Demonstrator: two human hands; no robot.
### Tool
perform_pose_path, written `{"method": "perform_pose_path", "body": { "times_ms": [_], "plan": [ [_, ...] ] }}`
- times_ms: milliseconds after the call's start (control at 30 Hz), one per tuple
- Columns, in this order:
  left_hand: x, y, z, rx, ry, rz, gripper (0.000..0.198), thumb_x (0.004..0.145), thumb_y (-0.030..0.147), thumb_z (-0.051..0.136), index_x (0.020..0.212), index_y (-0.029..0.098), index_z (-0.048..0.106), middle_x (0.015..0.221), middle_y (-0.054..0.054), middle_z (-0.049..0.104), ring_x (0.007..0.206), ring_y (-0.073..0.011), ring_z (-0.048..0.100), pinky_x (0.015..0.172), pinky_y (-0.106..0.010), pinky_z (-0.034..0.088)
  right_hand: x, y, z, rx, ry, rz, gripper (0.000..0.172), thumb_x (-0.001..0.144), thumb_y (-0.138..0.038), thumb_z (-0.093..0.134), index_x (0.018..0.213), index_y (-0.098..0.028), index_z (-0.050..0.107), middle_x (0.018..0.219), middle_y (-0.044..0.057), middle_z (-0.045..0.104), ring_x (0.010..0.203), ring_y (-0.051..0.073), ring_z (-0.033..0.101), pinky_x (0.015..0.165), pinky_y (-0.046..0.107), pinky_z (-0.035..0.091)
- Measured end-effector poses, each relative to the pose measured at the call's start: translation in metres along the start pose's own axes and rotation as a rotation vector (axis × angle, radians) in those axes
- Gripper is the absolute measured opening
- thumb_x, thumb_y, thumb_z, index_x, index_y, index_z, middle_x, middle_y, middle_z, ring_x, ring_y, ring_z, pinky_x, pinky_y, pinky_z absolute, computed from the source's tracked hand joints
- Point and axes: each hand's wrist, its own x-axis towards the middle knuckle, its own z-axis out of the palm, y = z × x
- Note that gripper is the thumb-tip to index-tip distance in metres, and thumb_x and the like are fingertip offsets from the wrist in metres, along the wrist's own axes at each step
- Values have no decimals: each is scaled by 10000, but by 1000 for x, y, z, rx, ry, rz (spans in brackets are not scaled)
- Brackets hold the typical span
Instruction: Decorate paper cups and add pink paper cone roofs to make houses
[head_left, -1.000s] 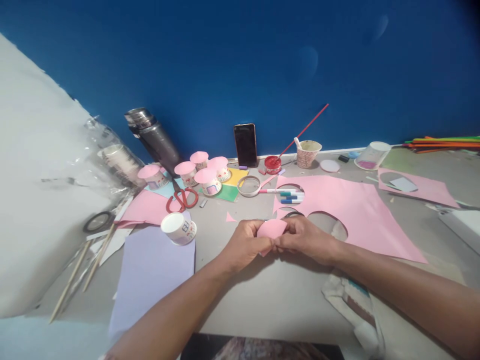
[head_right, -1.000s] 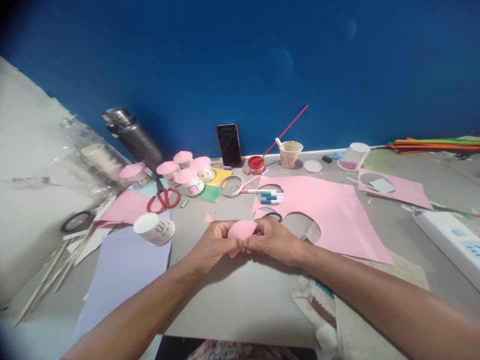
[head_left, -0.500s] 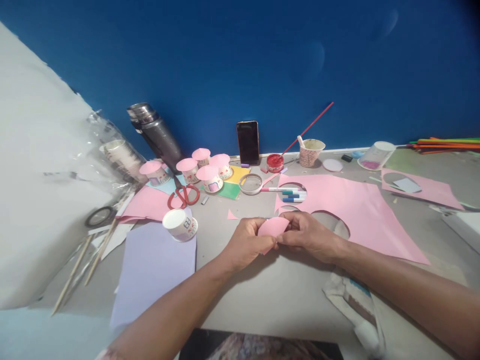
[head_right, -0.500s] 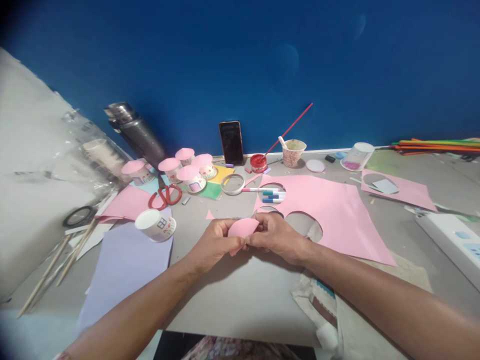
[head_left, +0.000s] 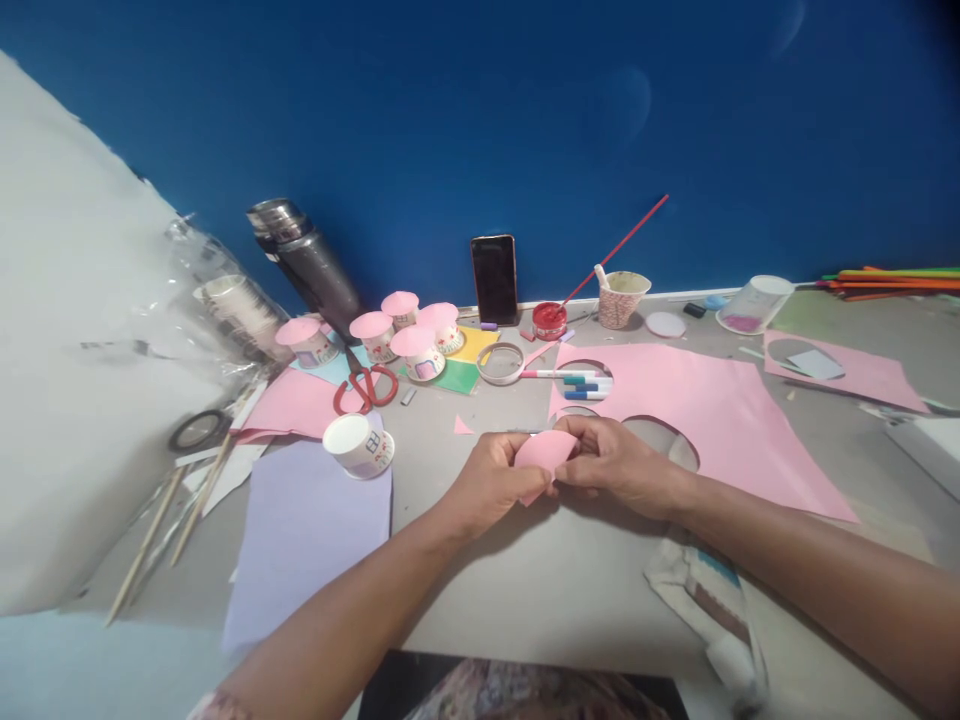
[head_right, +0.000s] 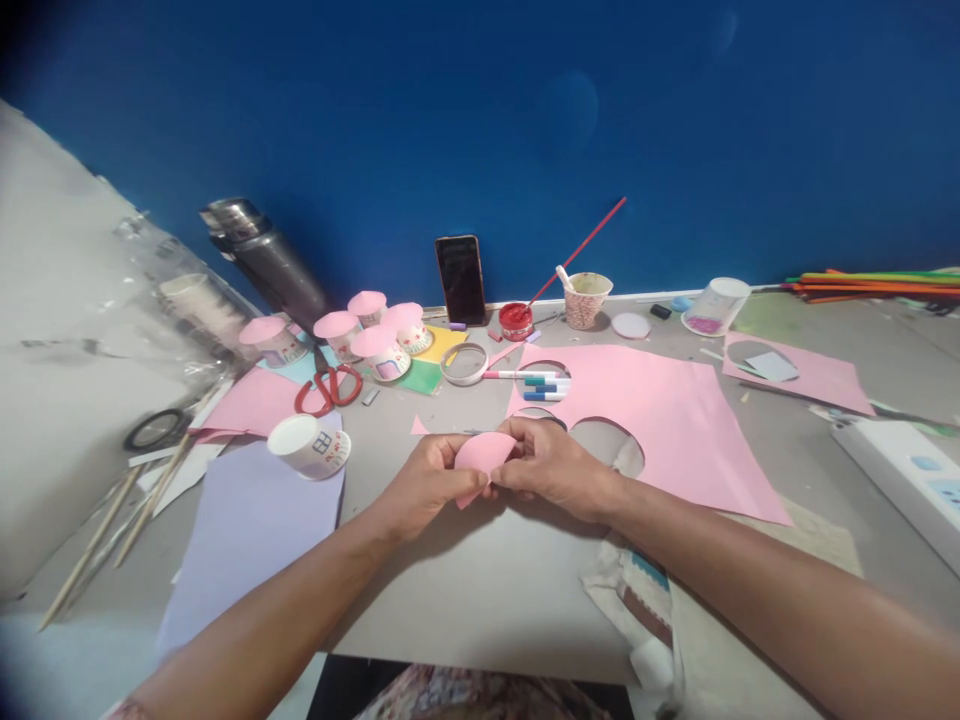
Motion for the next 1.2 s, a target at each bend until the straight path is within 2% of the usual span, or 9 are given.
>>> {"method": "perform_pose_path", "body": {
  "times_ms": [100, 300, 467, 633, 733, 800, 933, 1033, 1200],
  "plan": [
    [0, 1, 1, 3, 6, 6, 53, 545, 203, 637, 571, 156, 641, 607, -47, 627, 602, -144, 525, 577, -286, 336, 0, 1, 2, -65, 66, 10, 213, 615, -218, 730, 758, -206, 573, 617, -46, 635, 529, 89, 479, 482, 227, 293],
    [0, 4, 2, -63, -14, -24, 142, 538, 212, 655, 648, 134, 698, 618, -58, 665, 597, -147, 549, 586, -279, 360, 2, 3, -1, 56, -57, -8, 236, 645, -266, 738, 827, -189, 608, 666, -9, 701, 540, 99, 515, 510, 236, 330],
    [1, 0, 2, -16, 11, 16, 74, 549, 194, 652, 594, 139, 673, 603, -42, 648, 585, -128, 525, 577, -274, 346, 1, 2, 1, -154, 93, -25, 226, 621, -231, 734, 806, -186, 613, 679, -24, 674, 579, 107, 514, 508, 232, 332],
    [0, 3, 2, -91, -28, 13, 111, 554, 181, 646, 641, 135, 699, 601, -44, 682, 584, -148, 592, 579, -276, 413, 2, 6, -1, 92, -51, 1, 270, 645, -250, 718, 875, -196, 587, 669, -3, 698, 545, 114, 534, 516, 243, 332],
    [0, 3, 1, -177, -71, 16, 20, 575, 169, 626, 571, 159, 608, 598, -58, 699, 598, -199, 683, 658, -341, 534, 1, 5, -8, 2, 41, -122, 295, 716, -274, 744, 963, -205, 600, 755, -2, 696, 639, 140, 587, 571, 256, 404],
    [-1, 1, 0, -210, -79, 21, 88, 596, 162, 607, 559, 181, 530, 620, -64, 712, 599, -227, 725, 679, -376, 572, 0, 4, -13, -123, 151, -223, 284, 760, -285, 748, 1003, -209, 624, 820, 1, 677, 711, 152, 596, 622, 271, 448],
    [-1, -2, -2, -168, -40, 27, 102, 619, 146, 597, 682, 188, 529, 677, -41, 723, 550, -213, 729, 593, -337, 556, 3, 4, -18, -344, 222, -302, 187, 793, -265, 715, 964, -211, 660, 926, 35, 689, 752, 165, 609, 646, 293, 484],
    [-2, 0, -2, -116, -23, 7, 136, 652, 146, 611, 765, 188, 548, 661, -36, 723, 528, -212, 727, 575, -323, 541, 5, 7, -16, -509, 263, -446, 68, 805, -209, 680, 869, -215, 657, 1017, 50, 695, 763, 156, 614, 643, 290, 495],
    [-3, 2, -2, -49, 18, -12, 129, 650, 153, 586, 765, 193, 545, 609, -27, 708, 487, -196, 700, 556, -303, 510, 9, 16, -16, -736, 287, -778, 164, 865, -107, 624, 964, -230, 665, 1040, 73, 708, 867, 195, 652, 670, 310, 514]
  ]
}}
